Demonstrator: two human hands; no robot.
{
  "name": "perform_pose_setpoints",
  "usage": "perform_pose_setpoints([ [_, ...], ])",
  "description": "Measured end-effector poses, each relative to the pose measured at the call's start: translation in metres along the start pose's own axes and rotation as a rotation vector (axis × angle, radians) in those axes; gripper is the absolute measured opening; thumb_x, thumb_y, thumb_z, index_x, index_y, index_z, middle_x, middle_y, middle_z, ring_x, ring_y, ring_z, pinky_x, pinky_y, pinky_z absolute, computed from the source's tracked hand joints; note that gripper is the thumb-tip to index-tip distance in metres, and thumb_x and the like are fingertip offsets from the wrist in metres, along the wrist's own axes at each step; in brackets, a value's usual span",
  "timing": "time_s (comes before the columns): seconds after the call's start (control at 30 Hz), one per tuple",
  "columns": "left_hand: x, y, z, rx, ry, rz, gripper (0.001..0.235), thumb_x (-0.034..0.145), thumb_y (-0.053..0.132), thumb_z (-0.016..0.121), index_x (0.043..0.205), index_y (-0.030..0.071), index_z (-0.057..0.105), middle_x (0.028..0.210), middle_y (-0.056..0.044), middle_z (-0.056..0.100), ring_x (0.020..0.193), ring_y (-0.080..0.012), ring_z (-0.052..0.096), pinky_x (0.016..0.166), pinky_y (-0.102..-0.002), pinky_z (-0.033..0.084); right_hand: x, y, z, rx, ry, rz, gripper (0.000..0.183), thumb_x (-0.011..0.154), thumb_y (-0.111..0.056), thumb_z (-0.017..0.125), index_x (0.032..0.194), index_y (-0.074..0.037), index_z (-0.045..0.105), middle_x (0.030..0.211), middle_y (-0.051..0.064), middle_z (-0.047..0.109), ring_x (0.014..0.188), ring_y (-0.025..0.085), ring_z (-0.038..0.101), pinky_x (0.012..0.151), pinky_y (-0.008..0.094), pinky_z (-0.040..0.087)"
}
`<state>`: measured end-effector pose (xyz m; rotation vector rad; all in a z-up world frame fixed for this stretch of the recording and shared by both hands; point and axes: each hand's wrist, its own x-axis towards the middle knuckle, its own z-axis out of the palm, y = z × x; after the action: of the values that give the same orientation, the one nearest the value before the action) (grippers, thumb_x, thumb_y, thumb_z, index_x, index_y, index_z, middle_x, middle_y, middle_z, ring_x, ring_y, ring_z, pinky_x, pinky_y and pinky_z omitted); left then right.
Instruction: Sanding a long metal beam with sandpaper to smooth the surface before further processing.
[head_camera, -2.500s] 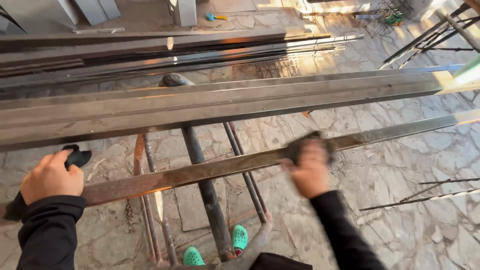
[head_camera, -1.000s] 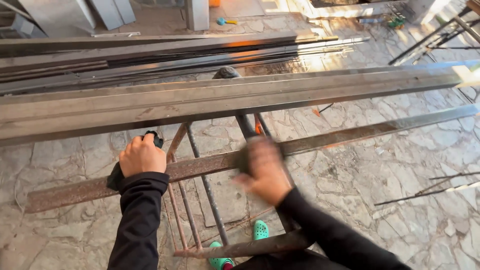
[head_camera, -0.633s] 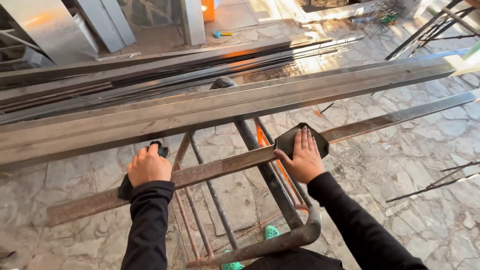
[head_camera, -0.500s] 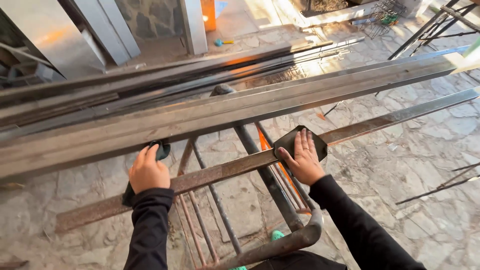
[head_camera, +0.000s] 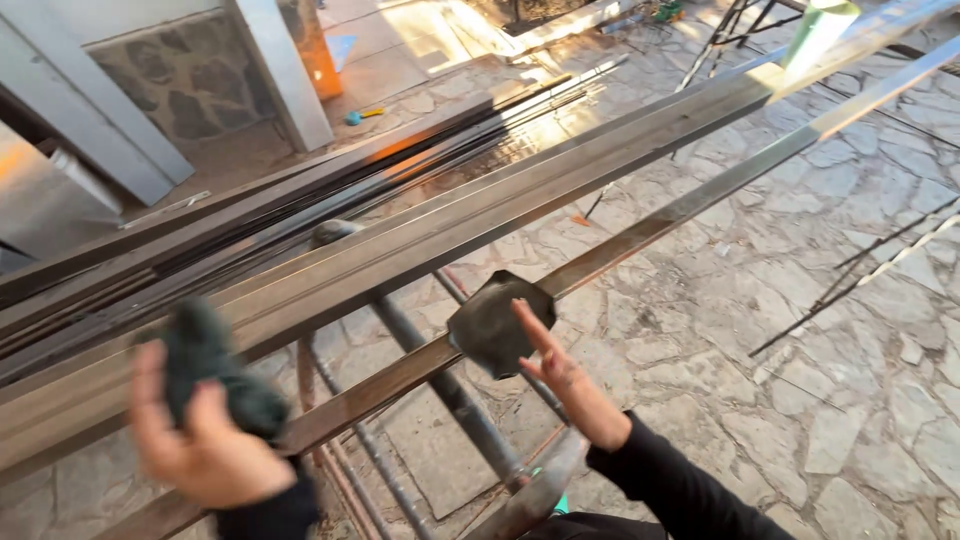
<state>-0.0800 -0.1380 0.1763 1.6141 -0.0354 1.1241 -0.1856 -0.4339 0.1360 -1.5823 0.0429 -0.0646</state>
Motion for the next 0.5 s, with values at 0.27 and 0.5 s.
perform_pose_setpoints([
  [0.27, -0.14, 0.133, 0.104, -0.53, -0.881, -0.775, 0.065, 0.097, 0.022, 0.048, 0.16, 0.017, 0.032, 0.153, -0.01, 0.044, 0.121, -0.0211, 0.044, 0.098, -0.037, 0.037, 0.002, 0.096, -0.008, 0.885, 0.056, -0.024, 0.083, 0.091, -0.069, 0.043, 0.162, -0.034, 0.02, 0.168, 0.006, 0.03, 0.132, 0.056, 0.054, 0.097, 0.054, 0.056],
  [0.5, -0.208, 0.112, 0.127, -0.505, -1.382, -0.335, 0.083, 0.102, 0.048, 0.047, 0.166, 0.01, 0.01, 0.176, -0.016, 0.005, 0.163, -0.0277, 0.002, 0.128, -0.045, 0.005, 0.007, 0.071, -0.112, 0.885, 0.388, 0.42, 0.075, 0.094, -0.046, 0.037, 0.159, -0.009, 0.044, 0.149, 0.021, 0.057, 0.118, 0.049, 0.06, 0.109, 0.058, 0.044],
])
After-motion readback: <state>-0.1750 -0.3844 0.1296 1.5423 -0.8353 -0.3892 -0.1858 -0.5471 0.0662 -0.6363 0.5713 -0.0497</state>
